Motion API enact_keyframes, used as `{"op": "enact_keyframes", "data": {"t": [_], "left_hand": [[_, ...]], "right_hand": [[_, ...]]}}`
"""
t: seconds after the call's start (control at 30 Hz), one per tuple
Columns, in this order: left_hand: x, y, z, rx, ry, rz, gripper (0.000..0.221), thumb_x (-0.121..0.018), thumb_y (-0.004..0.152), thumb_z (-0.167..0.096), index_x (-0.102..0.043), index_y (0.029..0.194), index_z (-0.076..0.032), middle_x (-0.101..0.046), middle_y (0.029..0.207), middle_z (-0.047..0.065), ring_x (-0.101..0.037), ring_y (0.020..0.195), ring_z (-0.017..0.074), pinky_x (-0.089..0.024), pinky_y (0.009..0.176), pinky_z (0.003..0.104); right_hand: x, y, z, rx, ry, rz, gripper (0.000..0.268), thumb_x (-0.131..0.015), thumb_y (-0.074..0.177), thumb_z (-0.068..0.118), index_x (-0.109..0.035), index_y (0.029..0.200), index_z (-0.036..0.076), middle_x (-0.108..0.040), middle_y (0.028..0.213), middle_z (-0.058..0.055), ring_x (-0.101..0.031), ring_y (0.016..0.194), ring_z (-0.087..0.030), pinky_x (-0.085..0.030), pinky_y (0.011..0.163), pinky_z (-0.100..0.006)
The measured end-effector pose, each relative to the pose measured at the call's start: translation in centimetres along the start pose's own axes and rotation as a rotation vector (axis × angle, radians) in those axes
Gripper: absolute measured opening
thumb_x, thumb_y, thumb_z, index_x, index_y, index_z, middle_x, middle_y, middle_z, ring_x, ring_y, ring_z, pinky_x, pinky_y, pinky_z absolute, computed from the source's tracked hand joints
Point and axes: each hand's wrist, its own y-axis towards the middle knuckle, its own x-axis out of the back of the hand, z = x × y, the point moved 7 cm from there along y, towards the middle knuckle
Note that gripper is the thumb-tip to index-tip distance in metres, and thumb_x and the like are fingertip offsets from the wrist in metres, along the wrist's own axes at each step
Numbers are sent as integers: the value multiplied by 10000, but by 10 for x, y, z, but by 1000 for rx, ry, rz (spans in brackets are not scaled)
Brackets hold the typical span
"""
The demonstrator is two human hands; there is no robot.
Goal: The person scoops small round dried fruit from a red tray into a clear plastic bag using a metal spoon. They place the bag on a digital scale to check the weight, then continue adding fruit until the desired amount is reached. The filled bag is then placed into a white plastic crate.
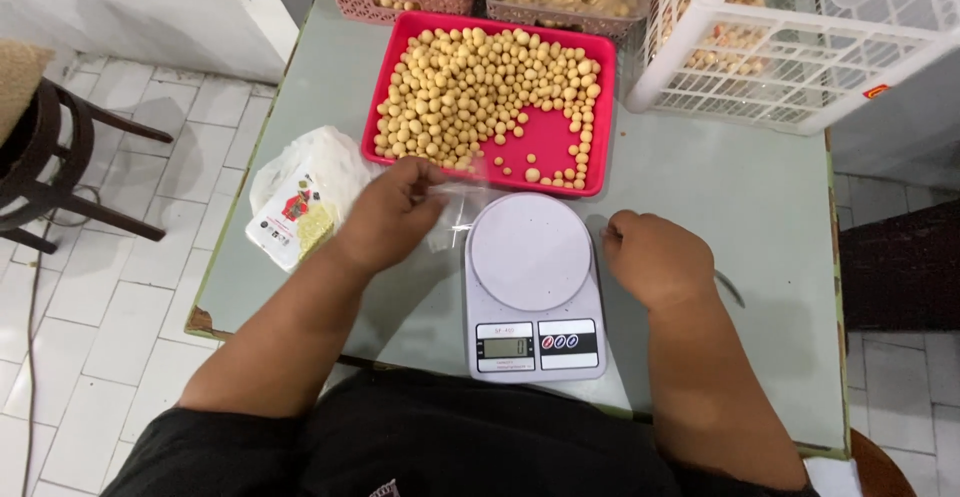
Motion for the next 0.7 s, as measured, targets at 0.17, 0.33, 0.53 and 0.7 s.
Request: {"op": "enact_keyframes", "data": {"t": [0.17,0.33,0.53,0.7], "left_hand": [[-44,14,-19,-123,-715,-19,327,-746,847,55,-572,1114,-22,-606,879,65,-667,757,130,-561,692,231],[-74,13,-2,-241,-780,68,397,-779,820,71,-532,1118,-17,-641,1060,125,-680,872,165,-574,721,279],[-81,-1,-16,-369,-807,166,486,-751,796,171,-518,1190,6,-600,1187,191,-663,879,177,-579,753,315],[-60,-3,-30,-554,-414,48,470,-765,789,138,-602,1212,15,-649,1164,188,-653,816,244,-568,743,339]], "right_hand": [[18,-18,21,223,162,-459,385,-629,965,426,-704,1273,207,-703,949,-72,-733,803,-275,-579,691,-393],[17,-34,24,487,426,-673,508,-688,873,592,-715,1259,264,-685,910,5,-715,777,-216,-574,625,-324],[21,-48,41,659,733,-416,348,-848,800,296,-803,1109,140,-772,939,-105,-769,824,-296,-603,670,-375],[31,-58,48,703,782,-443,145,-689,940,88,-824,981,120,-746,747,-49,-596,550,-120,-501,516,-264]]}}
